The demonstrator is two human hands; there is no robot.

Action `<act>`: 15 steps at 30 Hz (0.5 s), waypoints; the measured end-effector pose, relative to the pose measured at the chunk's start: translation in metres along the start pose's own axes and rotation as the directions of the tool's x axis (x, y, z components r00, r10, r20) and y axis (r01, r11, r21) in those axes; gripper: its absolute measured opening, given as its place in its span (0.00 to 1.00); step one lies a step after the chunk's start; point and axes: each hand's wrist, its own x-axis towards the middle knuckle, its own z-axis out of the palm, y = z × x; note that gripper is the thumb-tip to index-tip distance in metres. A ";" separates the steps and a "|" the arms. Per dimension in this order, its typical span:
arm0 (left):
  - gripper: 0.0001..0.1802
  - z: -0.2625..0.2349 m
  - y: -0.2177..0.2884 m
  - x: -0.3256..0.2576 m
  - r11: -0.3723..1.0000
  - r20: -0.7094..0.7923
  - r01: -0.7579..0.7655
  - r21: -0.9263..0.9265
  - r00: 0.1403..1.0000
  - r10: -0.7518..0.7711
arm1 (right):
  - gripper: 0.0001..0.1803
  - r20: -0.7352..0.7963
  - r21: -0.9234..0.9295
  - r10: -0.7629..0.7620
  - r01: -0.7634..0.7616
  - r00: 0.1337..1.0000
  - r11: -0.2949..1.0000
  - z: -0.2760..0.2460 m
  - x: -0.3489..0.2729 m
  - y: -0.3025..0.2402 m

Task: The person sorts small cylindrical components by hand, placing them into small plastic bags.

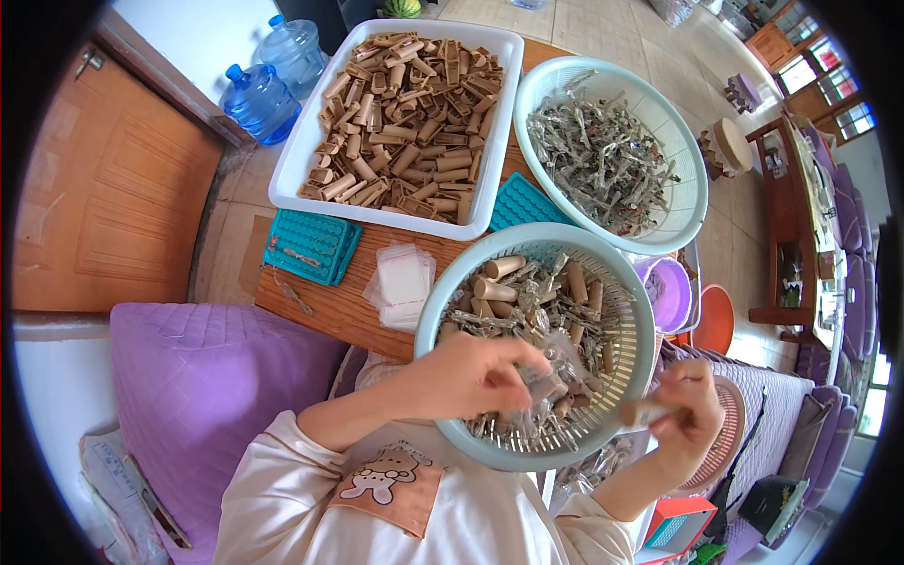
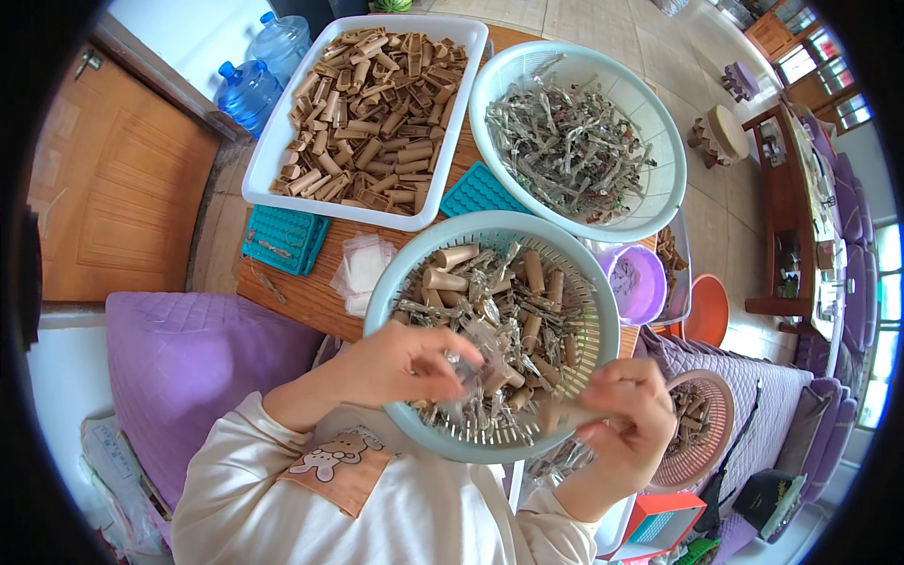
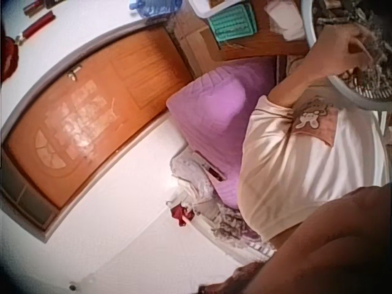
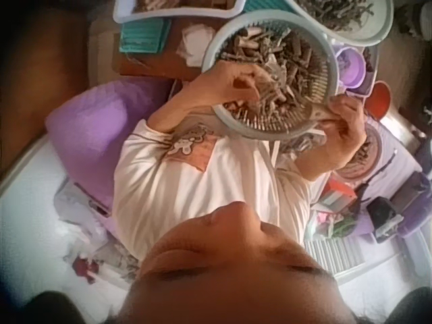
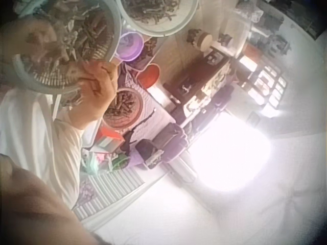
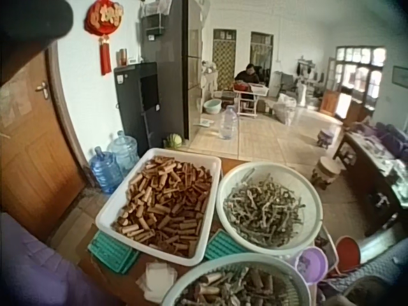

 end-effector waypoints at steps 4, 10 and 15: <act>0.20 0.001 0.004 -0.007 0.924 -0.394 0.010 0.382 0.907 0.153 | 0.13 -0.338 -0.201 0.176 -0.254 0.925 0.946 0.032 0.010 -0.015; 0.18 0.005 0.009 -0.007 0.837 -0.445 0.055 0.545 0.865 0.233 | 0.12 -0.312 -0.393 0.016 -0.145 0.950 0.908 0.051 0.014 -0.013; 0.18 0.009 0.011 -0.009 0.773 -0.439 0.062 0.631 0.851 0.289 | 0.10 -0.363 -0.314 0.045 -0.167 0.931 0.935 0.059 0.015 -0.022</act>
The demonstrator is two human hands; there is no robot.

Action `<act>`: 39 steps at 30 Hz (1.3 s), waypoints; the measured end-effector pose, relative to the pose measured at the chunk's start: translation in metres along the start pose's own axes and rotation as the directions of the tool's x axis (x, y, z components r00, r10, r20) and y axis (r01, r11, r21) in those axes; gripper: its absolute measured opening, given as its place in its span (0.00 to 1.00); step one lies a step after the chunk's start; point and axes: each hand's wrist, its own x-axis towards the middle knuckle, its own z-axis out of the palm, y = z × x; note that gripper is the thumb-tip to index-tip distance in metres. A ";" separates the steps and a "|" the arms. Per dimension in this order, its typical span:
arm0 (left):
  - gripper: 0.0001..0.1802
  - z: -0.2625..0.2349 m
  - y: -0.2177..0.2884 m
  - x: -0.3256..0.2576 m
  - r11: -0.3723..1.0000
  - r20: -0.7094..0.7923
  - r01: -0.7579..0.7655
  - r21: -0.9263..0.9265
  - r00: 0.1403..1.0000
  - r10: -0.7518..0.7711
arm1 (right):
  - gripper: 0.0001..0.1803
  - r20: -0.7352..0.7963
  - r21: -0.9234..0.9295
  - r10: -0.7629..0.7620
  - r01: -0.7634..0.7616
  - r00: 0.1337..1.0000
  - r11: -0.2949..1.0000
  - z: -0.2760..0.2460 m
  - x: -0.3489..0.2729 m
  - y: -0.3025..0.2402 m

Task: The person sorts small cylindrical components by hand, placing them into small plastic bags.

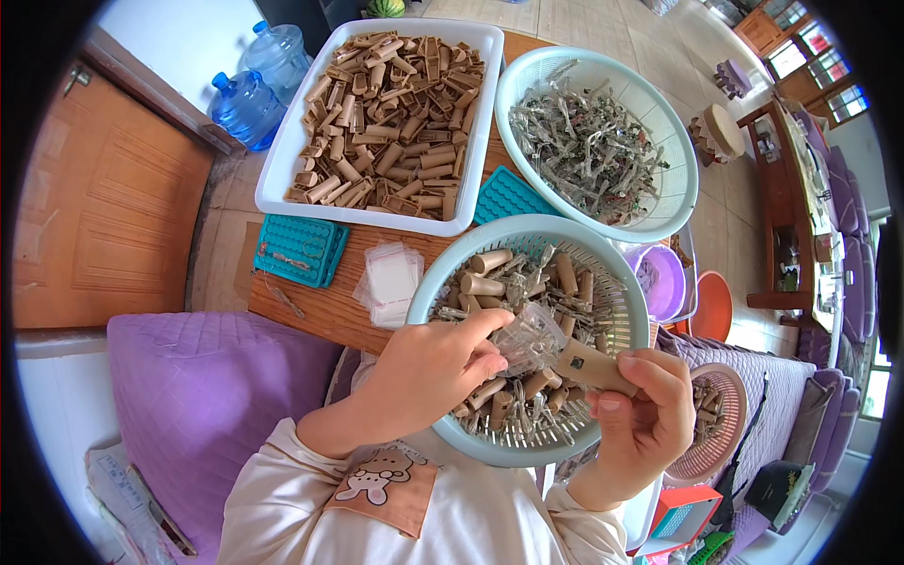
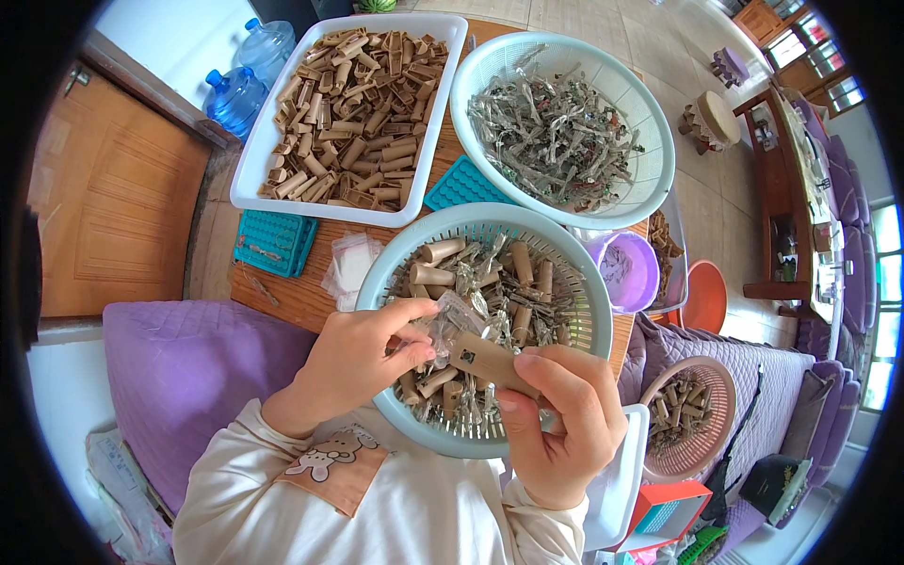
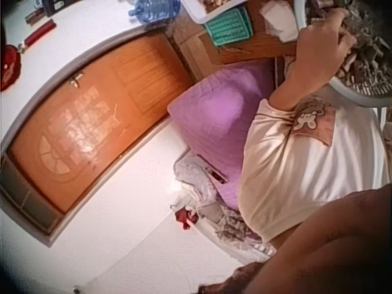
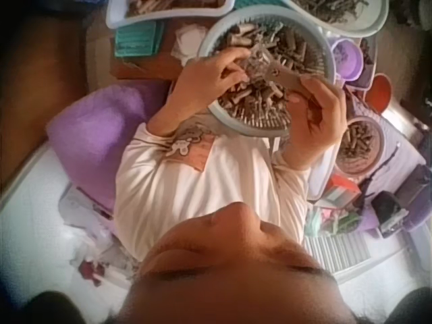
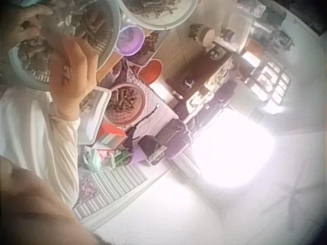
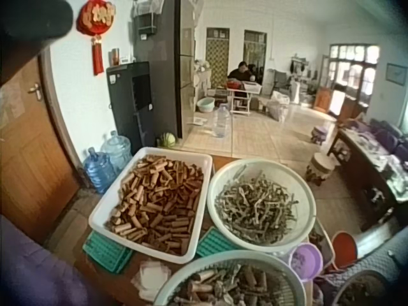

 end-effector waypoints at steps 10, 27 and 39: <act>0.22 -0.003 0.007 -0.002 0.999 0.016 -0.037 -0.026 0.999 0.037 | 0.10 0.091 -0.078 0.113 -0.106 0.989 0.991 0.009 0.008 0.011; 0.24 0.008 -0.005 -0.006 0.952 -0.108 -0.122 -0.281 0.990 0.095 | 0.10 0.379 0.393 0.331 -0.475 0.864 0.788 0.000 0.016 0.026; 0.29 0.002 -0.004 -0.012 0.944 -0.071 -0.091 -0.318 0.995 0.071 | 0.10 0.507 0.340 0.243 -0.451 0.827 0.825 0.002 0.026 0.021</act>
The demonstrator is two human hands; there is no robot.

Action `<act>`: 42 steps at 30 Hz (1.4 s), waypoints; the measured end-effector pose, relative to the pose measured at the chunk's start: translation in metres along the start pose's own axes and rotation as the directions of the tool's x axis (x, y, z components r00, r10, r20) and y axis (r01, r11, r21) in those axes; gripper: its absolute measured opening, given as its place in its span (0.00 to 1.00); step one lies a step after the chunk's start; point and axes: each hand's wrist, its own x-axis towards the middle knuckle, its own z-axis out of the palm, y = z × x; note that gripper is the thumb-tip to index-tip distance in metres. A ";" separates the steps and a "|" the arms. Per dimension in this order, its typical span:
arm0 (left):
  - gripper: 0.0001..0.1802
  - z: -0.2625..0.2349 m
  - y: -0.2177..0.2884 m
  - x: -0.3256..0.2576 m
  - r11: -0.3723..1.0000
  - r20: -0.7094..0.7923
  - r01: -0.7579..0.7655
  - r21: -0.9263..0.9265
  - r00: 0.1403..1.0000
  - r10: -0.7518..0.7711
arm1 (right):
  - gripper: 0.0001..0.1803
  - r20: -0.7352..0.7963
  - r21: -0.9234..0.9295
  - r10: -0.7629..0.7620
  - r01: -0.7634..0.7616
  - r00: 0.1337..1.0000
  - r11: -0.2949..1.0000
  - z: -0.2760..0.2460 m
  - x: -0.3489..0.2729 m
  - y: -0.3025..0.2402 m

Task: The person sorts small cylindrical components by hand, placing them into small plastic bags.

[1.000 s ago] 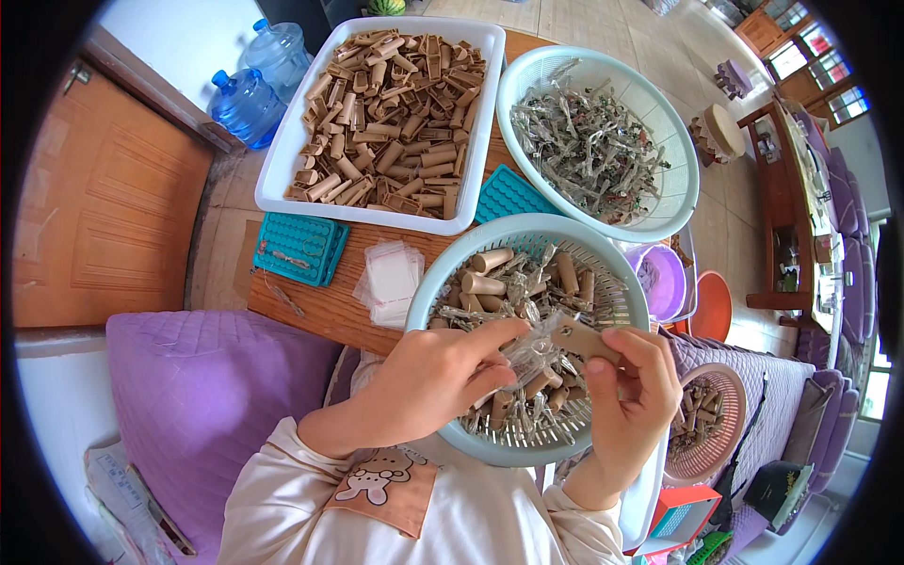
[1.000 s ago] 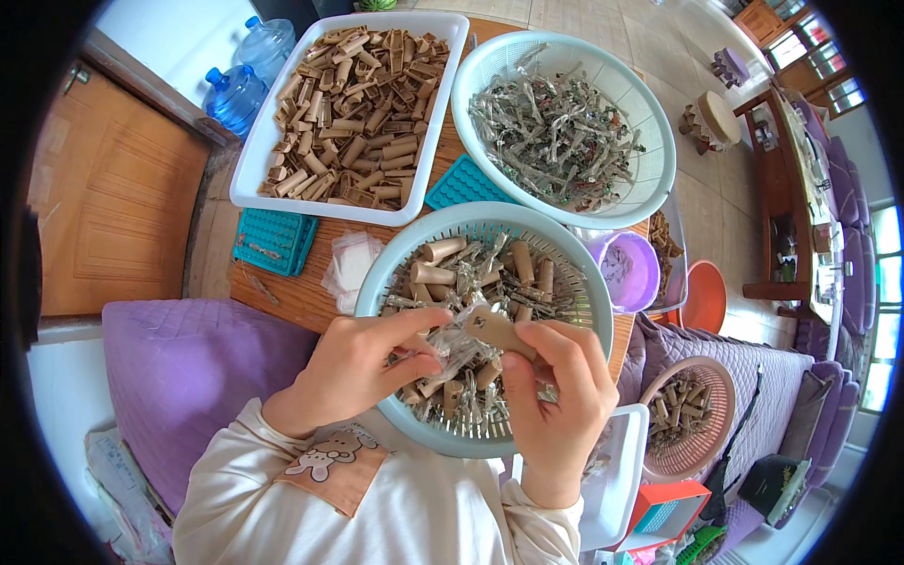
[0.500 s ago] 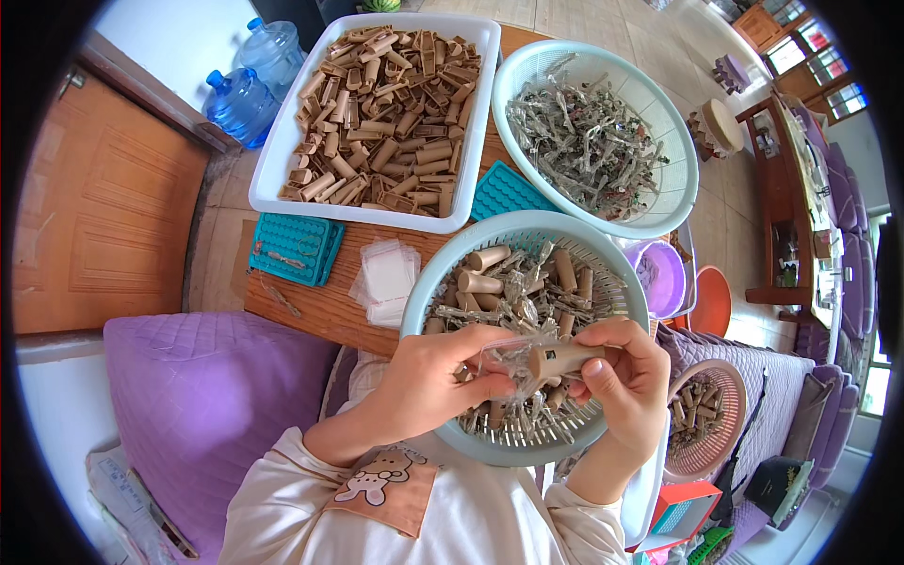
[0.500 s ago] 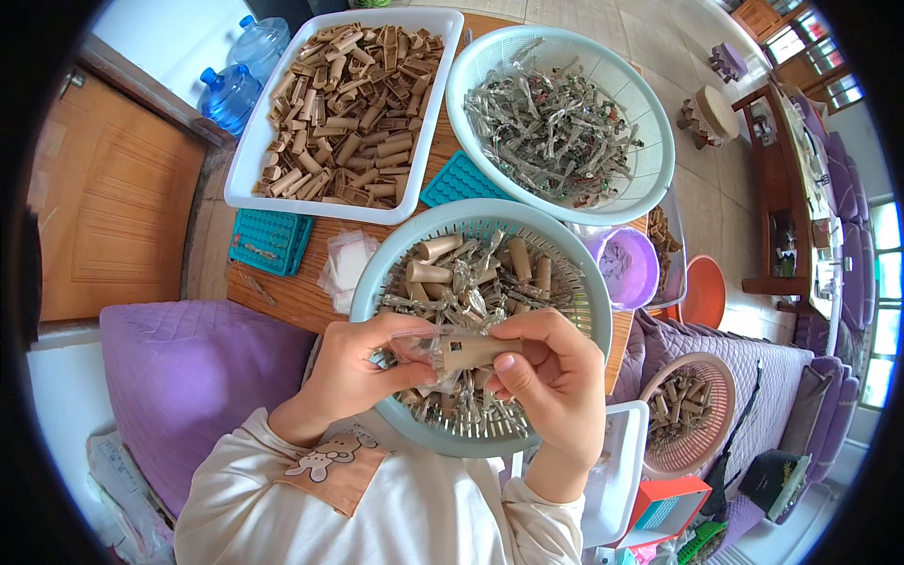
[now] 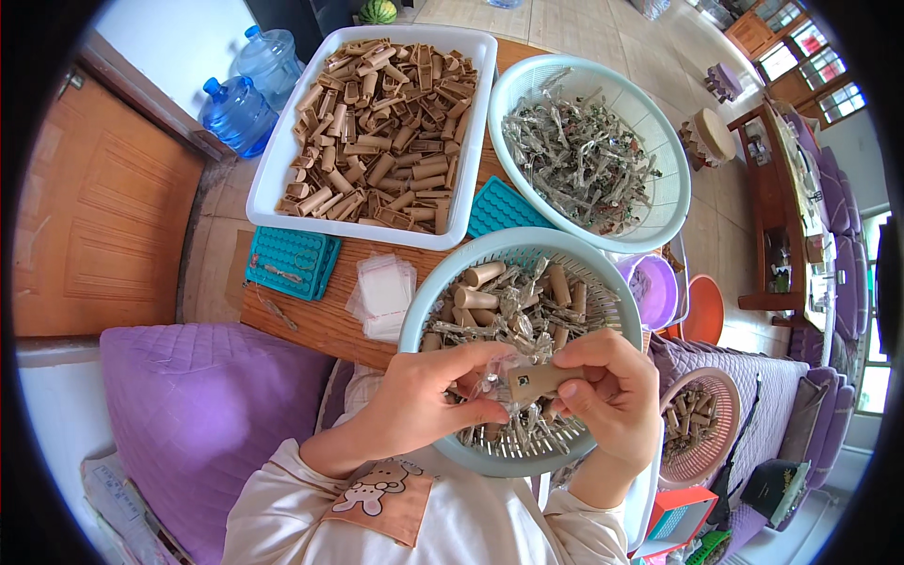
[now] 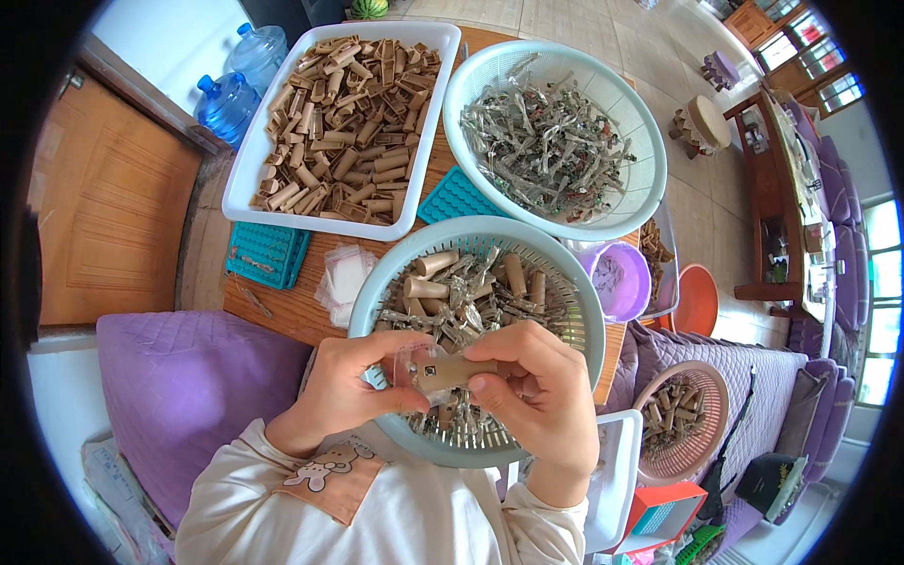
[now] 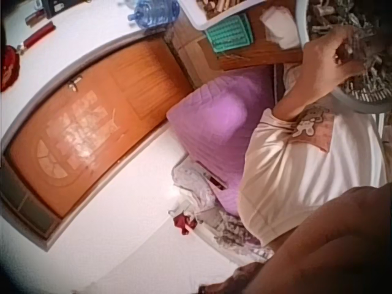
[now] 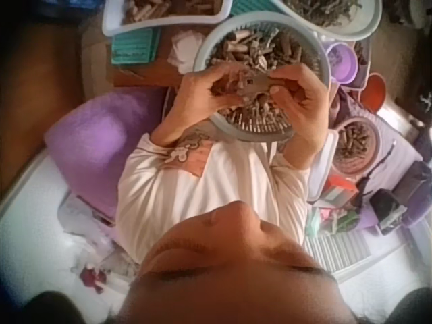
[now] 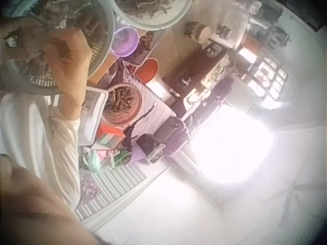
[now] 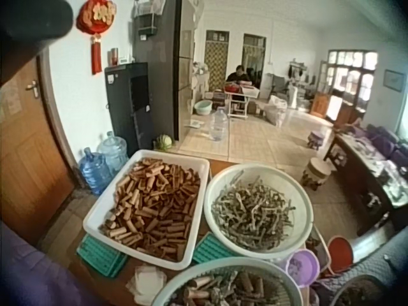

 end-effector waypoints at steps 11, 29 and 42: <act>0.26 0.004 -0.010 0.001 0.984 -0.039 -0.132 0.121 0.990 0.137 | 0.12 0.005 -0.340 0.127 -0.117 0.992 0.933 0.007 0.005 0.003; 0.38 0.006 -0.011 0.006 0.931 0.050 0.020 -0.364 0.999 -0.002 | 0.14 0.296 -0.651 -0.329 0.441 0.897 0.618 0.014 0.006 0.008; 0.35 0.009 -0.011 0.010 0.708 0.218 0.247 -0.661 0.967 -0.134 | 0.15 0.266 -0.543 -0.419 0.494 0.868 0.679 0.011 0.002 0.034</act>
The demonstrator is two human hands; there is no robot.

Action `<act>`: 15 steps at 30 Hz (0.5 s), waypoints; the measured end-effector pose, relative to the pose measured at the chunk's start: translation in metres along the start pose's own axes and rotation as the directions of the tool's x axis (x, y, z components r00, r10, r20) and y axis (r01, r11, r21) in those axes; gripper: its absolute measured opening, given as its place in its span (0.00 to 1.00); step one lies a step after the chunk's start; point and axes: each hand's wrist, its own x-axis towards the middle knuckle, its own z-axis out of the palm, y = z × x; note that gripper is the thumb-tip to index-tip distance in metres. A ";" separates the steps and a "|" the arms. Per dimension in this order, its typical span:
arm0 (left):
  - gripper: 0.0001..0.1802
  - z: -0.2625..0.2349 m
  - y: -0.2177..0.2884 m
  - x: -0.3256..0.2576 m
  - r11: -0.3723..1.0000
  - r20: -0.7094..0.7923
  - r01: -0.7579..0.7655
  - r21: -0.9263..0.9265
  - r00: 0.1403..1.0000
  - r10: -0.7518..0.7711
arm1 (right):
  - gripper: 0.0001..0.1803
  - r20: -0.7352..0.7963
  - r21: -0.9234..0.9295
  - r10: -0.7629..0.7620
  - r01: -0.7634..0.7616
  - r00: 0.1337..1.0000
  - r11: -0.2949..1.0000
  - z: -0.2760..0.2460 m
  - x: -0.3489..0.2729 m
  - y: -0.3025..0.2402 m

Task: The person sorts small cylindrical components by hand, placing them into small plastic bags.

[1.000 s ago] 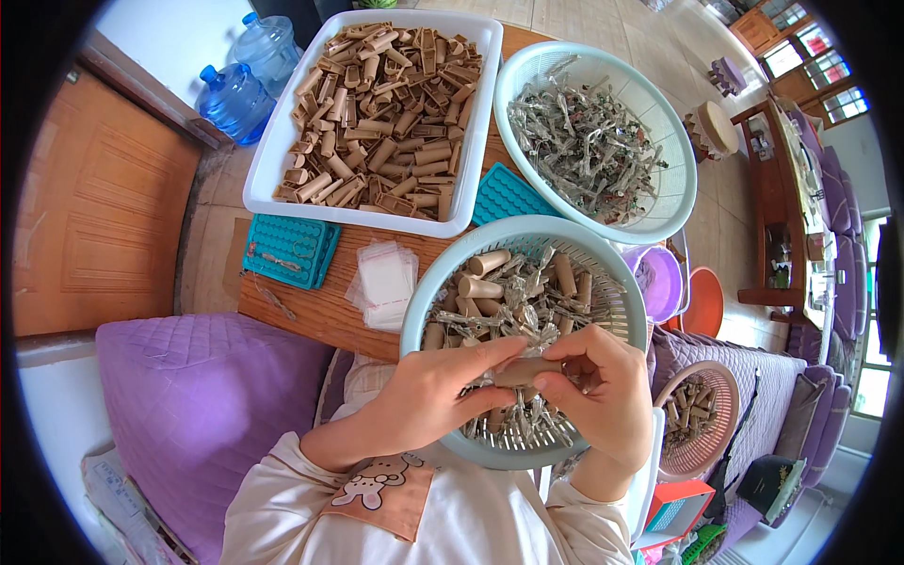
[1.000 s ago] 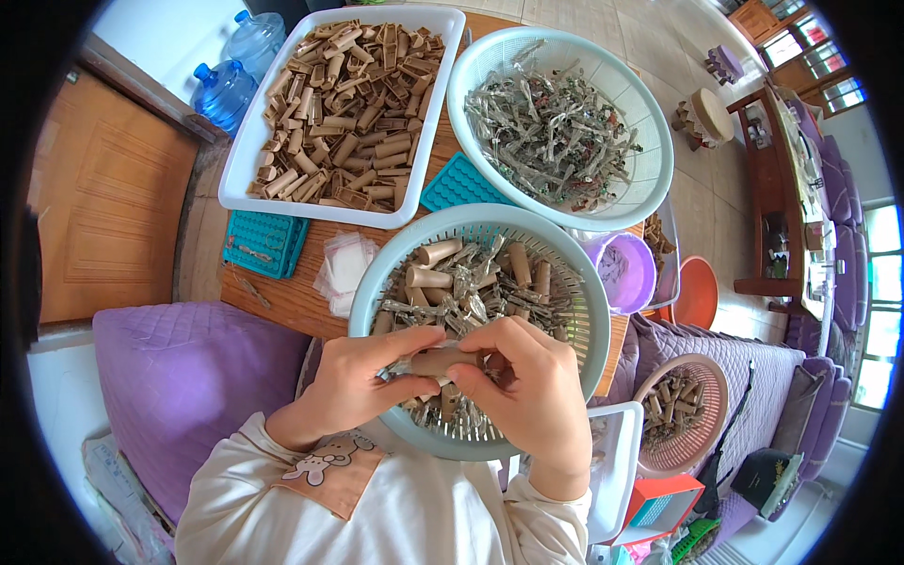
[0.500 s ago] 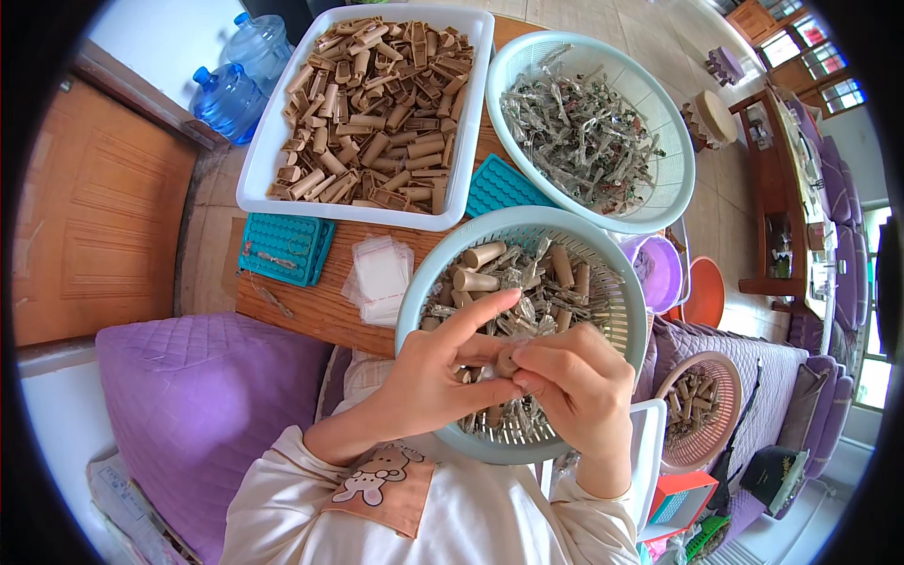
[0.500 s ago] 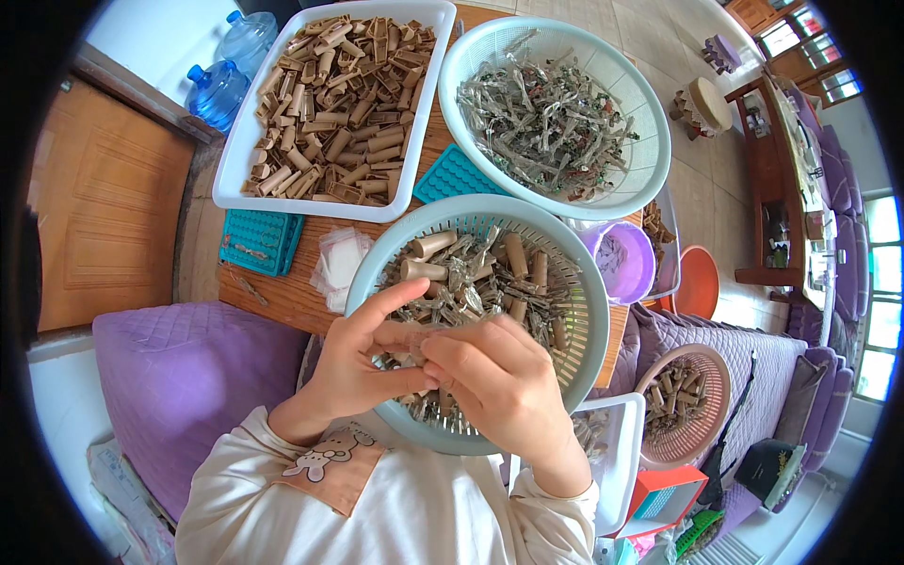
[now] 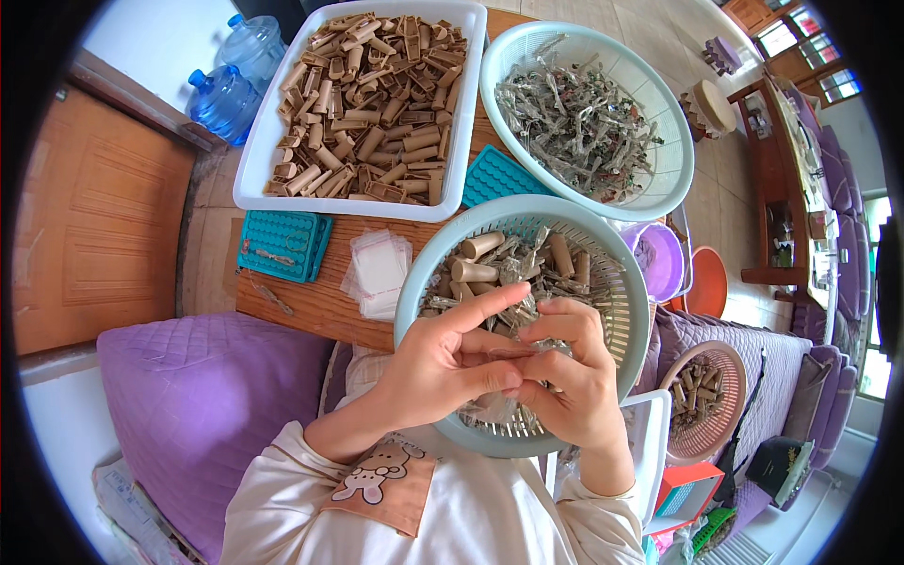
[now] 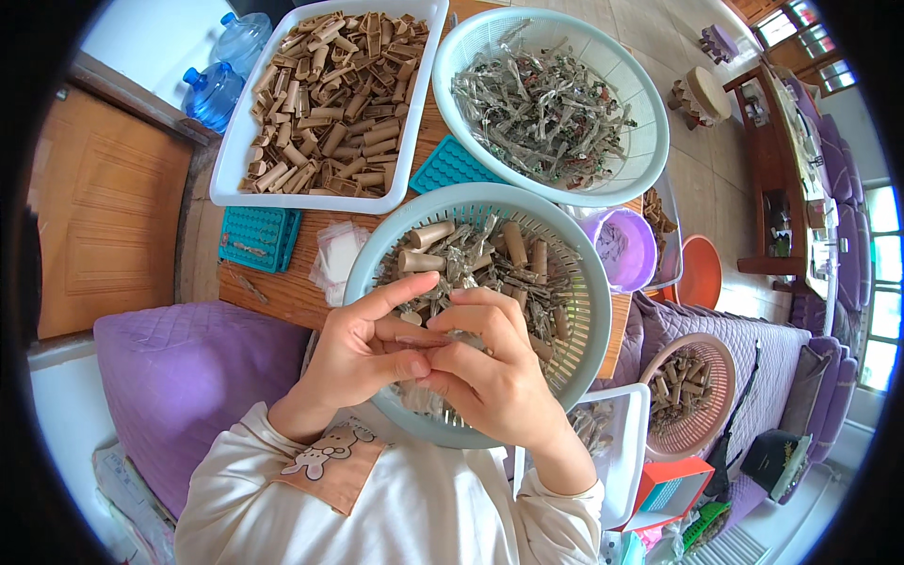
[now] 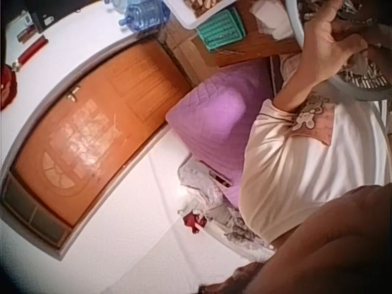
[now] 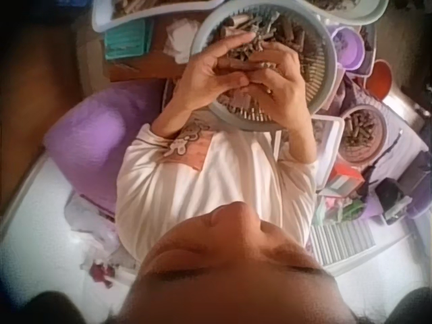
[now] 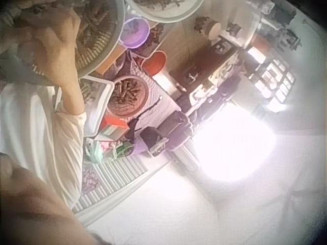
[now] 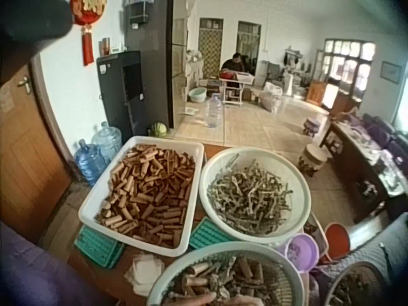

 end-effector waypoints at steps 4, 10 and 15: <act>0.30 0.011 -0.005 0.005 0.984 -0.050 -0.145 0.103 0.987 0.151 | 0.14 -0.092 0.107 0.079 -0.069 0.993 0.992 0.000 -0.005 0.001; 0.27 0.008 -0.018 0.011 0.895 -0.027 -0.367 0.254 0.922 0.386 | 0.14 -0.090 0.641 0.532 -0.359 0.842 0.678 0.008 -0.015 -0.006; 0.24 0.020 -0.021 0.017 0.845 -0.120 -0.505 0.176 0.841 0.528 | 0.08 -0.115 0.625 0.566 -0.384 0.816 0.680 0.013 -0.013 -0.006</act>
